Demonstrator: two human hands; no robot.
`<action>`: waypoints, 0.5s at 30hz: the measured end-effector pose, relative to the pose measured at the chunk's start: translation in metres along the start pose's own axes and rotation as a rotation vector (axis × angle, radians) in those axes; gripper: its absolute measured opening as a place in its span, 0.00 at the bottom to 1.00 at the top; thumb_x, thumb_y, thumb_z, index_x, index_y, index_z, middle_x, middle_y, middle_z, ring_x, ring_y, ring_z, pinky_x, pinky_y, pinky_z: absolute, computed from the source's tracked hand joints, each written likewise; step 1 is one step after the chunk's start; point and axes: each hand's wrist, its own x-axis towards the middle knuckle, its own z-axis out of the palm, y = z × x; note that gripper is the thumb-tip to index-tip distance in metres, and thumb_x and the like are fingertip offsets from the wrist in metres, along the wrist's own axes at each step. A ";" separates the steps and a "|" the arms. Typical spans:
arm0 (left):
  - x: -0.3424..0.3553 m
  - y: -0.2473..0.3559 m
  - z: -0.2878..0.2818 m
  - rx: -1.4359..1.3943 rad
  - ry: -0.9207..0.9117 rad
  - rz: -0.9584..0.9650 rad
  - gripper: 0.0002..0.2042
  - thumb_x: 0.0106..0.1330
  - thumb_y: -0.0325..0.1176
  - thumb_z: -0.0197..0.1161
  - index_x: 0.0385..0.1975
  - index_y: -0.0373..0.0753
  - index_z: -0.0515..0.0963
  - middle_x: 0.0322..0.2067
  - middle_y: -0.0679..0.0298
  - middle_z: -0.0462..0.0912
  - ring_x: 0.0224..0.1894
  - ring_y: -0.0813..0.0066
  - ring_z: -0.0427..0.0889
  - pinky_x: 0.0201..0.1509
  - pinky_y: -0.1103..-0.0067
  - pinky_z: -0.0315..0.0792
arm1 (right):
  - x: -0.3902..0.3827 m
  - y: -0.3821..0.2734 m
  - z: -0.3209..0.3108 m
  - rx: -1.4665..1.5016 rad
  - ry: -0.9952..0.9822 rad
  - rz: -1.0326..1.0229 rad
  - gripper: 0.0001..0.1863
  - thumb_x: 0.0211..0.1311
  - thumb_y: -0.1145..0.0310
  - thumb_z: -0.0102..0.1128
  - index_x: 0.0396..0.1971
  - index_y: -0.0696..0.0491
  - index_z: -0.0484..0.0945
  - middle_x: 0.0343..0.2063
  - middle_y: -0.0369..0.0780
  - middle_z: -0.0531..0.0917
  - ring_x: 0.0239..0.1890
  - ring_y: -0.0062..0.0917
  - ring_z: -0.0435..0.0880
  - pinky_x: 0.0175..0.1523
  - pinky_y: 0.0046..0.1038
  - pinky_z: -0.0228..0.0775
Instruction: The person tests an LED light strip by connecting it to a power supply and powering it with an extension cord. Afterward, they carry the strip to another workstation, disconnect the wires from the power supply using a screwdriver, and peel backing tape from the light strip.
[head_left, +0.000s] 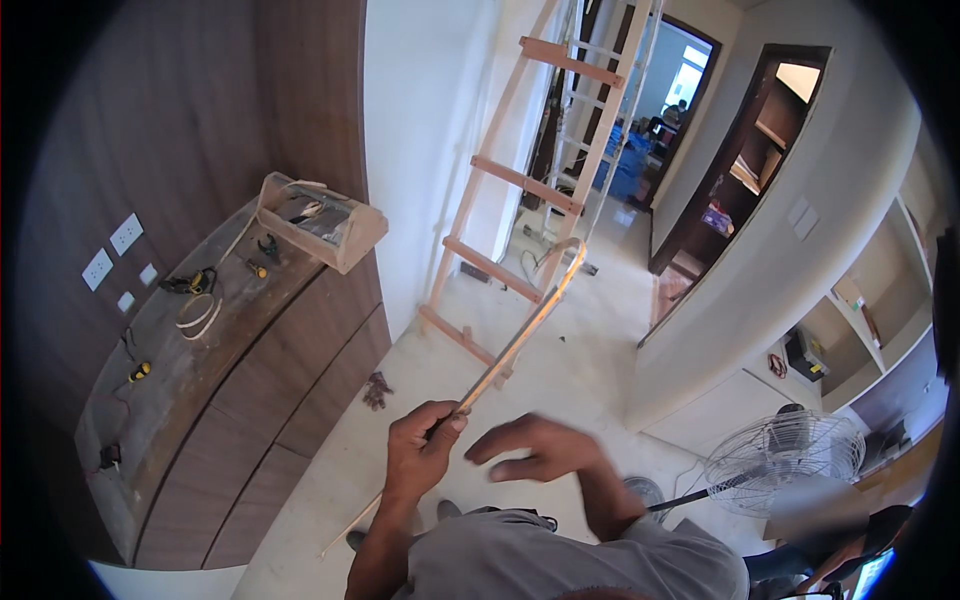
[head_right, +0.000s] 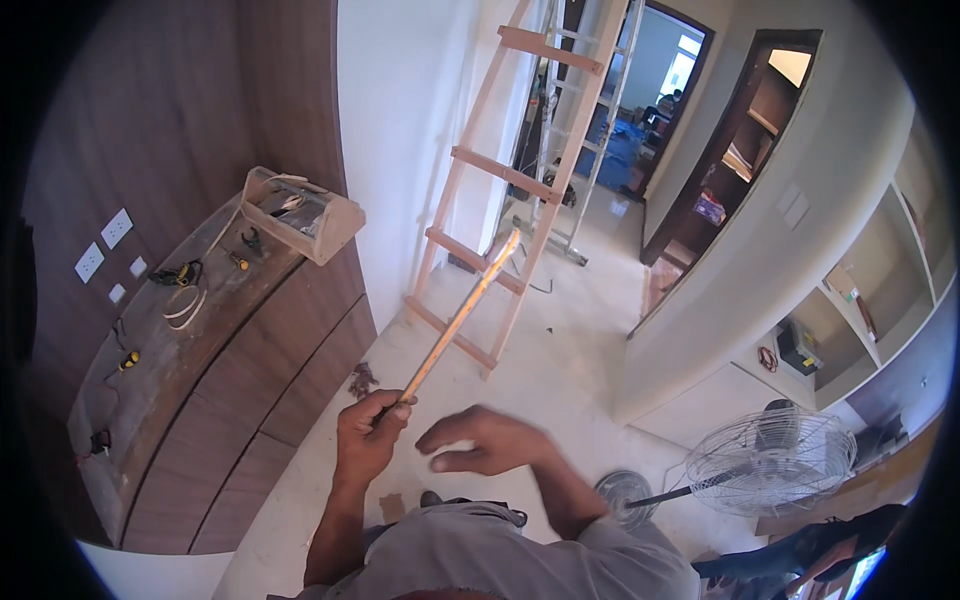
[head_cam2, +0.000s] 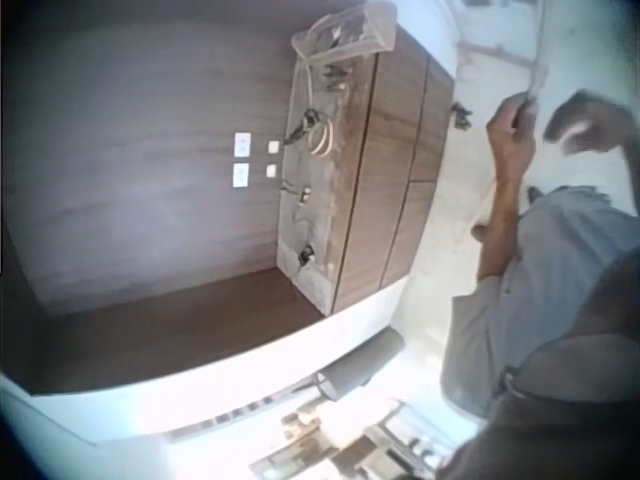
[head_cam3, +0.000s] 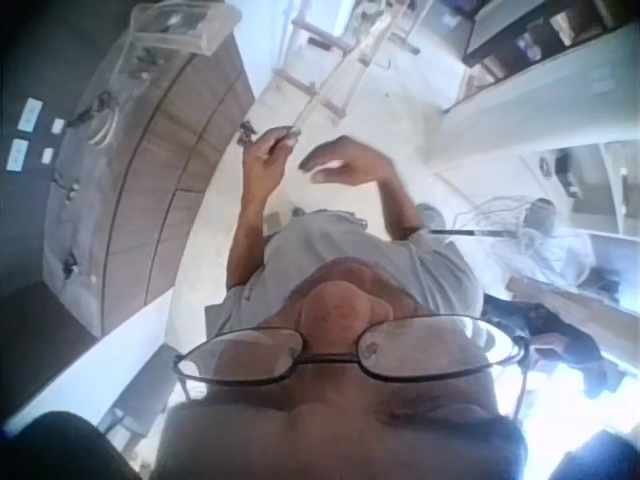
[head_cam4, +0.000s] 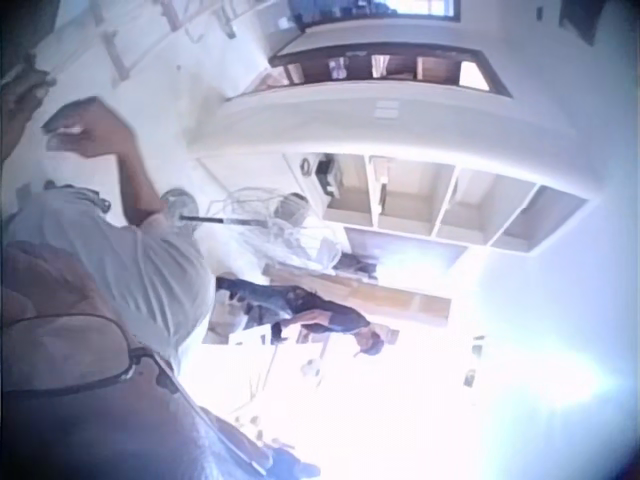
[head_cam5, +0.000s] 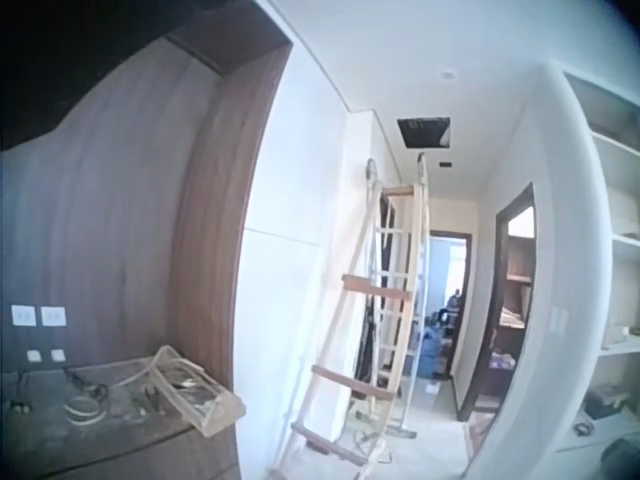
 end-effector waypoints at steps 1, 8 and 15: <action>0.001 0.006 0.001 -0.033 0.007 -0.006 0.07 0.68 0.25 0.65 0.43 0.29 0.83 0.30 0.66 0.82 0.31 0.84 0.75 0.35 0.83 0.70 | -0.004 -0.037 -0.028 0.006 0.059 -0.096 0.17 0.68 0.62 0.65 0.46 0.61 0.83 0.45 0.49 0.86 0.48 0.43 0.86 0.56 0.39 0.77; -0.006 0.007 -0.015 -0.004 0.023 0.058 0.08 0.67 0.25 0.66 0.42 0.28 0.84 0.27 0.68 0.80 0.28 0.85 0.72 0.32 0.85 0.66 | 0.019 -0.197 -0.084 -0.091 0.336 -0.826 0.26 0.75 0.42 0.47 0.53 0.47 0.81 0.42 0.41 0.81 0.52 0.42 0.81 0.63 0.48 0.77; -0.040 0.002 -0.080 0.129 0.107 0.213 0.13 0.70 0.36 0.67 0.40 0.29 0.85 0.21 0.71 0.75 0.22 0.86 0.68 0.27 0.83 0.62 | 0.015 -0.240 -0.085 -0.380 -0.008 -0.630 0.26 0.75 0.47 0.48 0.54 0.56 0.75 0.37 0.36 0.78 0.40 0.28 0.77 0.46 0.35 0.74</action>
